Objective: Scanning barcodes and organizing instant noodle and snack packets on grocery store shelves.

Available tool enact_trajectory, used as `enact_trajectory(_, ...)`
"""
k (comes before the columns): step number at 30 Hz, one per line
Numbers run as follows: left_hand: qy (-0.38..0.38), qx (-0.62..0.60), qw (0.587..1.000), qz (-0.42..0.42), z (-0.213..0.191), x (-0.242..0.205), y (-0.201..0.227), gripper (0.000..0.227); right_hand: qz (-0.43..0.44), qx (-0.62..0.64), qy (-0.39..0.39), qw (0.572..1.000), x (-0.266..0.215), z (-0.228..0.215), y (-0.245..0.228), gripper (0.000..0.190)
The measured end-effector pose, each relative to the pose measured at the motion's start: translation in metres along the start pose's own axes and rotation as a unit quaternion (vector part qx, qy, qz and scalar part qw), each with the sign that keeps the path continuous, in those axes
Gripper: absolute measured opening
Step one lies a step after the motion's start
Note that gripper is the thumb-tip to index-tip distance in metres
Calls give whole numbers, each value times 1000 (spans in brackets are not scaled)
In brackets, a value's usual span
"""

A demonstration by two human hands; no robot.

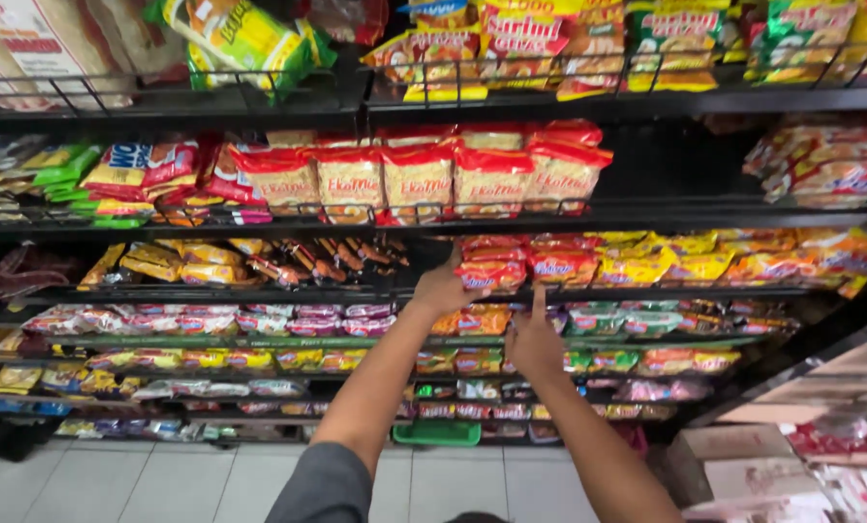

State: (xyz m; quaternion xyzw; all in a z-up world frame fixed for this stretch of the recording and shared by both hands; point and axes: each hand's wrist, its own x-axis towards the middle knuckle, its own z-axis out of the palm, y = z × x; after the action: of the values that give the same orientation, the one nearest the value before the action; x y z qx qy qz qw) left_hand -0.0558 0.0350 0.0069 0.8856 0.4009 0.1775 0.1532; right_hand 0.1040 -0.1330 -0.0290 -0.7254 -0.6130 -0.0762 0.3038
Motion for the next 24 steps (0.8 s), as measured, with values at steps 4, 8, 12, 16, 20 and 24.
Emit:
enact_trajectory(4,15,-2,1000,-4,10,2,-6,123,9,-15,0,1000,-1,-5,-10,21)
enact_trajectory(8,5,-24,1000,-17,-14,-4,2,125,10,-44,7,999,-1,-7,-11,28)
enact_trajectory(12,-11,-129,991,-11,-7,2,-17,97,23,-50,-8,998,0,-15,-21,30)
enact_trajectory(16,36,-123,992,-15,13,15,-8,78,30,-56,-25,998,5,-19,-26,28)
enact_trajectory(20,45,-99,991,-77,5,12,7,77,44,-68,-43,996,4,-21,-29,25)
enact_trajectory(24,11,-103,994,-34,-39,-24,16,80,31,-77,-51,995,0,-20,-24,27)
